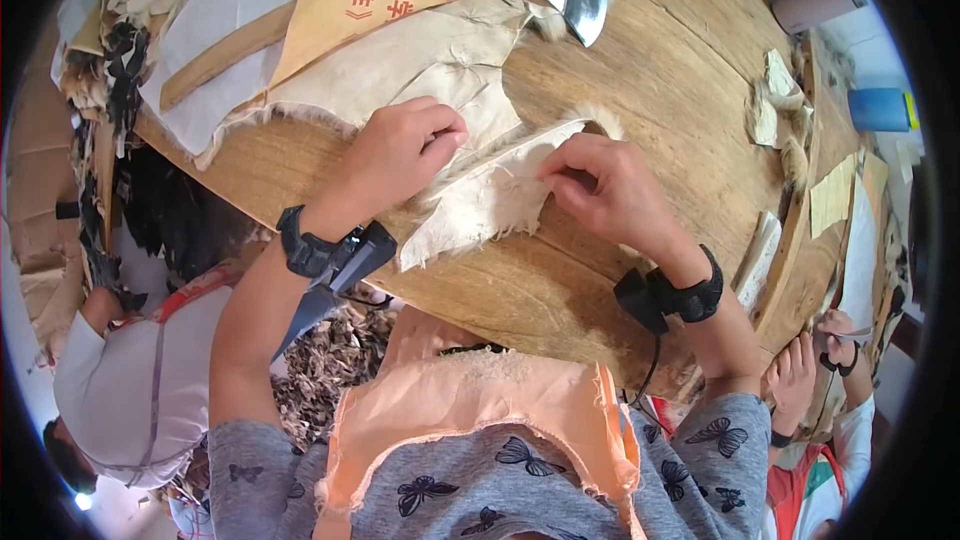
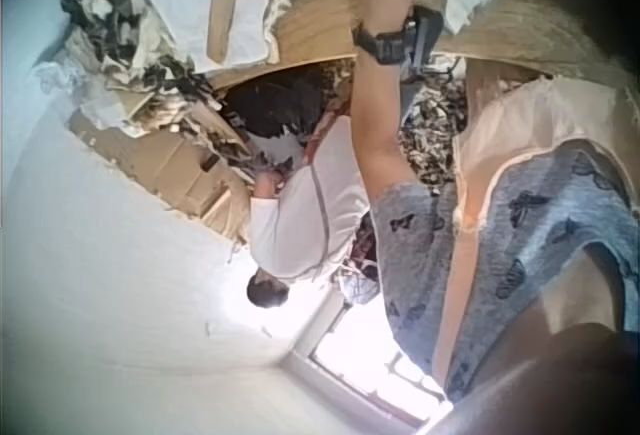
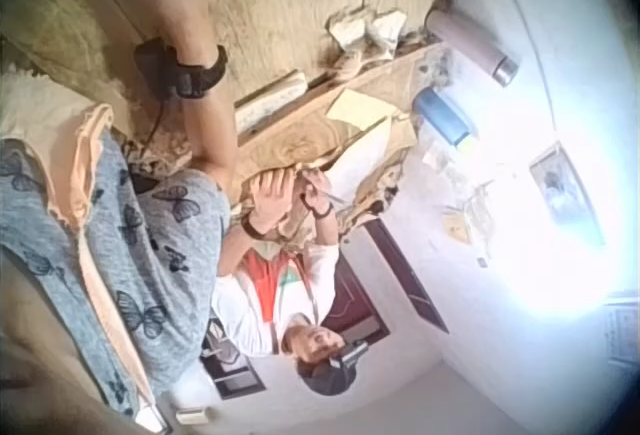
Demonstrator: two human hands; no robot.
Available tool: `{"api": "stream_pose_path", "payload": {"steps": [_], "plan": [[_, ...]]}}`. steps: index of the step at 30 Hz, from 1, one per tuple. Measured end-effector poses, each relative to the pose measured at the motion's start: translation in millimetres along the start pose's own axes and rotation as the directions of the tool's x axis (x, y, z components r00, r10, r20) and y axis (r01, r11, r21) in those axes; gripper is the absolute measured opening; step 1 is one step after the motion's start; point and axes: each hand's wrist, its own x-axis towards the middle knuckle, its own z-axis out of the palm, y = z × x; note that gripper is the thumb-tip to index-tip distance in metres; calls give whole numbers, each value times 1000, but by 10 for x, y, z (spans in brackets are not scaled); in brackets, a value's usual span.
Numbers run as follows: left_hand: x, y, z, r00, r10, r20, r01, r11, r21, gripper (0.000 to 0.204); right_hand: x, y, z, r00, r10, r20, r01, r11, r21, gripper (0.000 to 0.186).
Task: Hand-sewing and trimming leather pieces in a workshop environment.
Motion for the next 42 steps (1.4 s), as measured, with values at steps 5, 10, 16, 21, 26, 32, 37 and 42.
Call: {"api": "stream_pose_path", "payload": {"steps": [5, 10, 16, 21, 26, 32, 37, 42], "plan": [[-82, 101, 43, 992, -98, -82, 96, 995, -26, 10, -5, 29, -15, 999, 19, -37, -18, 1000, 16, 11], [-59, 200, 46, 975, -120, -187, 93, 984, -149, 17, 119, -61, 3, 975, -219, 32, 221, 973, -73, 11], [-121, -9, 124, 992, -93, -80, 63, 947, -316, 29, 328, -71, 200, 985, 70, -160, -45, 987, 153, 13], [-149, 75, 148, 986, -125, -114, 94, 966, -242, 28, 334, 66, 280, 987, 48, -151, -34, 994, 100, 14], [-208, 132, 193, 969, 66, -240, -47, 995, 85, 25, 329, 9, 295, 993, 57, -101, -46, 993, 107, 13], [-207, 97, 201, 964, 133, -230, -83, 973, 217, 18, 342, 39, 294, 996, -57, -65, 56, 998, -11, 9], [-189, 88, 257, 968, 55, -244, -18, 988, 154, 13, 345, 45, 329, 992, -102, -76, 100, 994, -38, 6], [-135, 94, 248, 978, 61, -202, -31, 989, 147, 7, 342, 64, 370, 991, -118, -64, 113, 990, -83, 5]]}}
